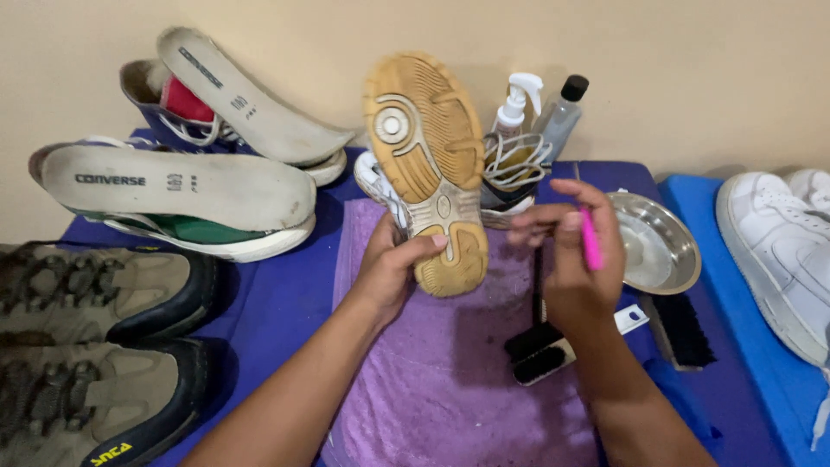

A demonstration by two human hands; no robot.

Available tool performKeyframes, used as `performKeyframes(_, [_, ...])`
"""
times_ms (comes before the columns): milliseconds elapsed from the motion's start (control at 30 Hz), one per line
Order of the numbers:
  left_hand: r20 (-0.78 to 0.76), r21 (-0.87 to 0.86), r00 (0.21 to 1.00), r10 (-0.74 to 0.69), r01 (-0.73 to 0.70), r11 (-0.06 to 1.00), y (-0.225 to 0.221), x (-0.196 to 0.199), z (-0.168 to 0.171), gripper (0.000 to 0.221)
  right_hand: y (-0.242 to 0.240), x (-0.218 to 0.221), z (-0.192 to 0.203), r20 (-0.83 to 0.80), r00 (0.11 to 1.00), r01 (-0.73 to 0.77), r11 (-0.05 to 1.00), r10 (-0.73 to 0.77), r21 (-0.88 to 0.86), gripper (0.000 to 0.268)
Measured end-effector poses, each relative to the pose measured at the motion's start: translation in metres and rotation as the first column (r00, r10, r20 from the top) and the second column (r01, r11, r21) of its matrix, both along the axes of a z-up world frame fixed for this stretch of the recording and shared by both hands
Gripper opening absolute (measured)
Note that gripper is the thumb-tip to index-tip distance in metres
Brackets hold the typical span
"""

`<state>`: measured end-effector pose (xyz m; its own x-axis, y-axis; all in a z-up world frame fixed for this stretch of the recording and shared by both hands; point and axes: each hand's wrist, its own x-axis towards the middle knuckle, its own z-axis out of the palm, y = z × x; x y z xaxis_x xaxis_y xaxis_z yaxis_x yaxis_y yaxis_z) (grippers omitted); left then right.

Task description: A person uses a small pick tool to clean or apply material to the intricate grooves of a sneaker sole at a repair bench.

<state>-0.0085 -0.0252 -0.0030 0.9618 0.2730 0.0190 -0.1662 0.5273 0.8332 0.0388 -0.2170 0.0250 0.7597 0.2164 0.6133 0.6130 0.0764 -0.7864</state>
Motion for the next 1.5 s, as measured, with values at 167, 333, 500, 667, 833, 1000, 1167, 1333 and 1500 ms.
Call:
performKeyframes(167, [-0.032,0.166,0.998,0.061,-0.055,0.985,0.0,-0.005,0.016,0.062,-0.006,-0.001,-0.006,-0.087,0.996,0.024,0.998,-0.028,-0.051,0.087])
performKeyframes(333, [-0.049,0.053,0.999,0.018,-0.015,0.998,0.006,0.002,0.009,0.054,0.002,-0.014,0.011,0.135,0.989,0.099,0.941,-0.058,-0.323,0.011])
performKeyframes(500, [-0.038,0.0,0.999,-0.011,0.011,1.0,0.007,0.007,0.007,0.052,0.004,-0.017,0.014,0.2,0.98,0.079,0.929,-0.005,-0.361,0.004])
performKeyframes(667, [-0.027,-0.012,0.999,-0.029,0.028,1.0,0.007,0.009,0.0,0.051,0.009,-0.023,0.02,0.3,0.953,0.084,0.91,0.045,-0.406,0.003])
performKeyframes(833, [0.0,-0.003,0.999,-0.047,0.047,0.999,0.007,0.008,0.001,0.049,0.01,-0.023,0.018,0.347,0.937,0.116,0.896,0.045,-0.429,0.005])
performKeyframes(1000, [0.017,0.02,0.999,-0.047,0.046,0.999,0.009,0.006,0.0,0.049,0.01,-0.023,0.018,0.36,0.931,0.124,0.876,0.059,-0.466,0.004])
performKeyframes(1167, [0.015,0.054,0.999,-0.041,0.04,0.998,0.01,0.005,0.005,0.05,0.01,-0.023,0.019,0.352,0.935,0.14,0.863,0.047,-0.486,0.006])
performKeyframes(1333, [-0.001,0.082,0.999,-0.044,0.044,0.996,0.01,0.003,0.004,0.05,0.009,-0.024,0.018,0.333,0.941,0.098,0.883,0.069,-0.459,0.005])
performKeyframes(1500, [0.008,0.11,0.999,-0.042,0.041,0.993,0.011,0.005,0.002,0.052,0.006,-0.022,0.011,0.378,0.923,0.146,0.84,0.075,-0.523,0.005])
